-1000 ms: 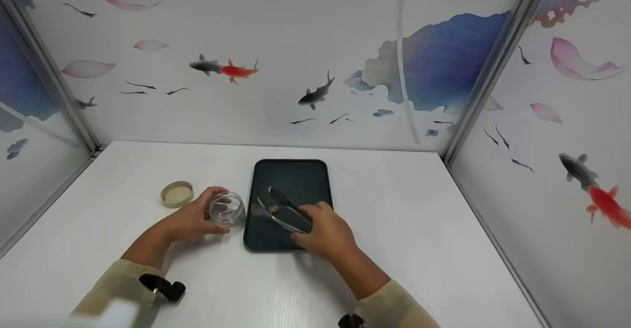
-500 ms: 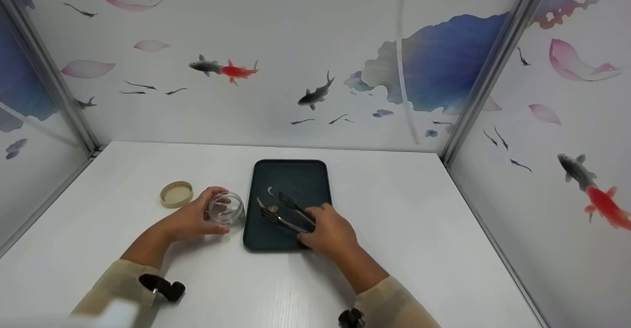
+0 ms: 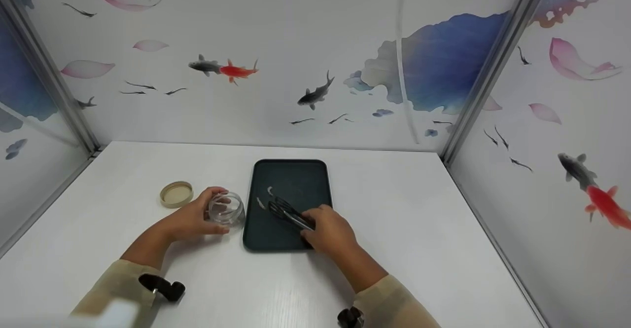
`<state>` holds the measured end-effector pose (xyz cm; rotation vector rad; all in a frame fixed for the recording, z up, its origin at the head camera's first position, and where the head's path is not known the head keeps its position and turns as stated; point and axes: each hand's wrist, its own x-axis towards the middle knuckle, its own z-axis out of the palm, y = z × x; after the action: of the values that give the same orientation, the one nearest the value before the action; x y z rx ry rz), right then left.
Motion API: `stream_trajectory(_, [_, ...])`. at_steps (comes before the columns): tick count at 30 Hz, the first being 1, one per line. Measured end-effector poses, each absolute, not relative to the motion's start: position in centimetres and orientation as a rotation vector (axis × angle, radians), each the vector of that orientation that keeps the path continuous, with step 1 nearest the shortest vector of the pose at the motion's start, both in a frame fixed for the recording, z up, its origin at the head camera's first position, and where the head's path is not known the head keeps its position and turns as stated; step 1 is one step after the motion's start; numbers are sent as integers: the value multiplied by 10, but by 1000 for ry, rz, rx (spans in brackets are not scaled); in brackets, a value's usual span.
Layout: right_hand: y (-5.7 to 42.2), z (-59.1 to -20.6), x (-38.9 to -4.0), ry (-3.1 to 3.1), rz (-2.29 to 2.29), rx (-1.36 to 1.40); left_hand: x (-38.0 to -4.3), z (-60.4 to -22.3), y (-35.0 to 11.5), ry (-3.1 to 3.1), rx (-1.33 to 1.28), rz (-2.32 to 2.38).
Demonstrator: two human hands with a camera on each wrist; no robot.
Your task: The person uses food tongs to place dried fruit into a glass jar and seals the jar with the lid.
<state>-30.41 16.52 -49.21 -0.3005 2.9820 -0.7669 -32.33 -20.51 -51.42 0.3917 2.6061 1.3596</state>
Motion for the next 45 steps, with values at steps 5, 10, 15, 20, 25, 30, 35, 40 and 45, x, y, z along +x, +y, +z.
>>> stream_trajectory(5, [164,-492,-304,2986,-782,-310,-324,-514,-205,2602,393,1360])
stream_trajectory(10, [166,-494,-304,2992,-801,-356,-323,-512,-205,2595,383,1354])
stream_trajectory(15, [167,-493,-303,3000,-811,-372,-321,-511,-204,2597,368,1351])
stream_trajectory(20, [166,-483,-300,3008,-812,-357,-322,-510,-203,2608,372,1349])
stream_trajectory(25, [164,-471,-295,3021,-833,-350,-322,-511,-203,2609,381,1358])
stream_trajectory(30, [163,-463,-291,3033,-850,-370,-324,-513,-204,2600,378,1374])
stream_trajectory(35, [161,-458,-288,3041,-881,-412,-323,-513,-204,2595,378,1375])
stream_trajectory(40, [156,-456,-286,3042,-897,-448,-322,-513,-204,2622,368,1342])
stream_trajectory(45, [147,-453,-285,3041,-896,-464,-322,-513,-203,2638,373,1333])
